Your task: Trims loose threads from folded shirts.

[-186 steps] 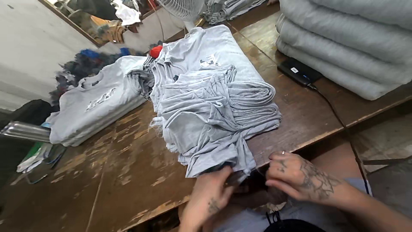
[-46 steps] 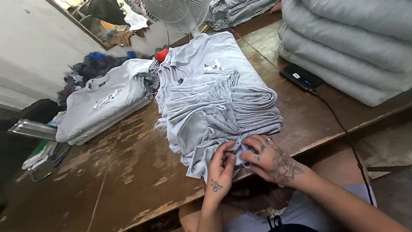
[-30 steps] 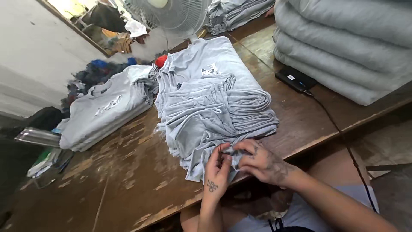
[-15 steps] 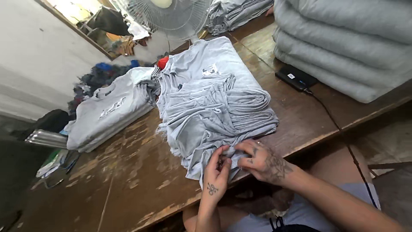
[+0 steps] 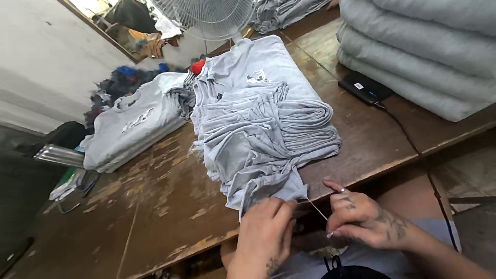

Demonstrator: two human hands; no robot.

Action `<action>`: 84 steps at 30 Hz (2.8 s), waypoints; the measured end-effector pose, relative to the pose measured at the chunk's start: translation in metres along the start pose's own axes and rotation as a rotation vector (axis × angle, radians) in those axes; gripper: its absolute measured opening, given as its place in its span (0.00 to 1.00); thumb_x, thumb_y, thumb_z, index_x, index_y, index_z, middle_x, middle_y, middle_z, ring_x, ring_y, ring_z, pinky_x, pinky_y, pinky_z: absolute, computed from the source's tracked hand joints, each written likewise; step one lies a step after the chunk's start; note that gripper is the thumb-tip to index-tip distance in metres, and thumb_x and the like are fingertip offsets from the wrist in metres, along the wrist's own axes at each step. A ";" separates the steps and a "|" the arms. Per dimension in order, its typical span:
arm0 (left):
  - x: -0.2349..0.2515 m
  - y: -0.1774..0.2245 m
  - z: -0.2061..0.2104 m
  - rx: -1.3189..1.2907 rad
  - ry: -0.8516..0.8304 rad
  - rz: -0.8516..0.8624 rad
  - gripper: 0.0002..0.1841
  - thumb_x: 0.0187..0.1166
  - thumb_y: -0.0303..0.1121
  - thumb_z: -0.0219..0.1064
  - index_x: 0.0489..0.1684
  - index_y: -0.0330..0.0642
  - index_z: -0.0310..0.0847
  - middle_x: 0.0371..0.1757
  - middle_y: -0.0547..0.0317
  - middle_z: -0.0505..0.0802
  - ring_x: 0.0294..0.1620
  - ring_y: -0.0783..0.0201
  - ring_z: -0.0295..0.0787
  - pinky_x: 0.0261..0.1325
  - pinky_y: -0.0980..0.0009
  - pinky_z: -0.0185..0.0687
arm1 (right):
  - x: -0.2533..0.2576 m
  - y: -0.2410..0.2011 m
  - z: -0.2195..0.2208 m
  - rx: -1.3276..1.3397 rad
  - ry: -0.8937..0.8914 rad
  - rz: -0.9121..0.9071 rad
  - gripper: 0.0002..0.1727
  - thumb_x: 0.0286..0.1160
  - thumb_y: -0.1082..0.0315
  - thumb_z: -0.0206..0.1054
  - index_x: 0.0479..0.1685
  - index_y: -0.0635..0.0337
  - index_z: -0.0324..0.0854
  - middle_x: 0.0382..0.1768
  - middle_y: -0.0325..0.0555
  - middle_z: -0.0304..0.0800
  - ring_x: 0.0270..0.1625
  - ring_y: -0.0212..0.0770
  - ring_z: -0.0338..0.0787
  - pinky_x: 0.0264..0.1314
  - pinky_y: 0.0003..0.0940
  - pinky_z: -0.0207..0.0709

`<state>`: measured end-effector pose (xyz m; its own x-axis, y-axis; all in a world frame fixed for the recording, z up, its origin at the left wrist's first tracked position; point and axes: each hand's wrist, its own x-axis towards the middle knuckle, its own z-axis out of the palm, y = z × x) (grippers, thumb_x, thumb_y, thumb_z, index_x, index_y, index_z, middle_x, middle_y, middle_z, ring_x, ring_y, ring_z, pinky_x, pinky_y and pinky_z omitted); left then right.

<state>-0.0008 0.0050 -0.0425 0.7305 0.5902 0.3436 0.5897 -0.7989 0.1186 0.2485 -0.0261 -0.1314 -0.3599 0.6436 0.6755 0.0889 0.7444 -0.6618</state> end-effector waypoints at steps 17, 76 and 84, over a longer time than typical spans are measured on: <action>0.030 -0.024 0.042 -0.558 0.119 -0.383 0.11 0.81 0.32 0.60 0.37 0.33 0.85 0.31 0.59 0.86 0.32 0.73 0.80 0.41 0.74 0.78 | 0.066 0.024 0.008 -0.292 -0.033 0.173 0.20 0.70 0.77 0.64 0.64 0.67 0.82 0.53 0.60 0.92 0.56 0.58 0.92 0.61 0.52 0.85; 0.027 -0.024 0.034 -0.230 -0.086 -0.437 0.10 0.74 0.35 0.66 0.39 0.38 0.89 0.26 0.54 0.90 0.28 0.54 0.88 0.34 0.48 0.83 | 0.036 0.015 -0.007 -0.571 0.026 0.098 0.12 0.79 0.61 0.61 0.39 0.58 0.87 0.33 0.50 0.90 0.35 0.50 0.92 0.37 0.48 0.83; 0.029 -0.022 0.030 -0.278 -0.120 -0.503 0.11 0.76 0.36 0.66 0.40 0.38 0.89 0.27 0.55 0.89 0.30 0.56 0.88 0.37 0.50 0.82 | 0.039 0.029 -0.001 -0.639 0.043 -0.007 0.11 0.77 0.69 0.62 0.31 0.60 0.88 0.29 0.49 0.91 0.34 0.50 0.93 0.37 0.46 0.85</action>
<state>0.0179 0.0428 -0.0632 0.4276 0.9008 0.0761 0.7733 -0.4081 0.4852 0.2384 0.0204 -0.1237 -0.3264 0.6347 0.7005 0.6276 0.6997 -0.3415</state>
